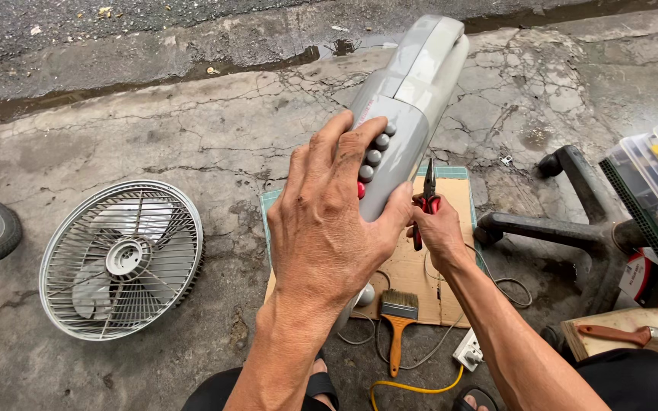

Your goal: The person uses pliers to remove a small circular component from the center of a fan housing, turns the fan frame over, and removes a motor component from a plastic bag on a workbench.

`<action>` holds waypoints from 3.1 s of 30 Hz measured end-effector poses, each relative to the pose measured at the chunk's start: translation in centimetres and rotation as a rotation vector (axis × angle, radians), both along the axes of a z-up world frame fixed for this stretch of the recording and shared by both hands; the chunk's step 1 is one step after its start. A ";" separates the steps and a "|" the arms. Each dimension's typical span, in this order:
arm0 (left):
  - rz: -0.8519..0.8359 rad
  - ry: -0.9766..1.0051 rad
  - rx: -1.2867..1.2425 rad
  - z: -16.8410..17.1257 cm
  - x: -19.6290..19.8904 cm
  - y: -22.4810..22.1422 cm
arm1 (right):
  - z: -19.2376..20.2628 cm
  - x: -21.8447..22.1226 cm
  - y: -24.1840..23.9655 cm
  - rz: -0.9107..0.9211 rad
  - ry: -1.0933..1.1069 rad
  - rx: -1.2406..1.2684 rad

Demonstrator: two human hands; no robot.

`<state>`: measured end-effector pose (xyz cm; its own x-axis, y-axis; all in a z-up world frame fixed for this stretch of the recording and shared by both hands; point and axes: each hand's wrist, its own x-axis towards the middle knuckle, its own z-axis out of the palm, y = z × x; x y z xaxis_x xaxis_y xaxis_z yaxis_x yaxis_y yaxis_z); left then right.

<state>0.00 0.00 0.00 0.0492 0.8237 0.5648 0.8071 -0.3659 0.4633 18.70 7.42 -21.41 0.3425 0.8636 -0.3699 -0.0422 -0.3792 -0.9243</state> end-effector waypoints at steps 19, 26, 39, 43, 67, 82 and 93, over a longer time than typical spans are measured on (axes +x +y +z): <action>-0.003 -0.027 0.019 -0.1 0.2 0.0 | -1.4 0.0 -1.2 0.146 -0.383 0.294; -0.004 -0.013 -0.003 -0.1 0.1 0.1 | -1.7 0.0 -2.5 0.053 -0.394 0.134; -0.030 0.000 -0.028 0.2 -0.1 0.0 | -3.3 9.7 -4.0 -0.195 0.270 -0.125; -0.031 0.003 -0.049 0.4 0.1 -0.2 | -6.8 17.3 -2.2 -0.210 0.109 -0.219; -0.010 0.018 -0.046 0.7 0.1 -0.1 | -10.8 12.9 -5.6 -0.026 0.186 -0.507; -0.018 -0.012 -0.034 0.3 -0.1 0.1 | 2.3 1.1 -7.7 0.224 -0.027 -0.251; -0.027 -0.024 -0.052 0.3 -0.1 0.1 | 2.2 1.3 -8.5 0.244 -0.063 -0.211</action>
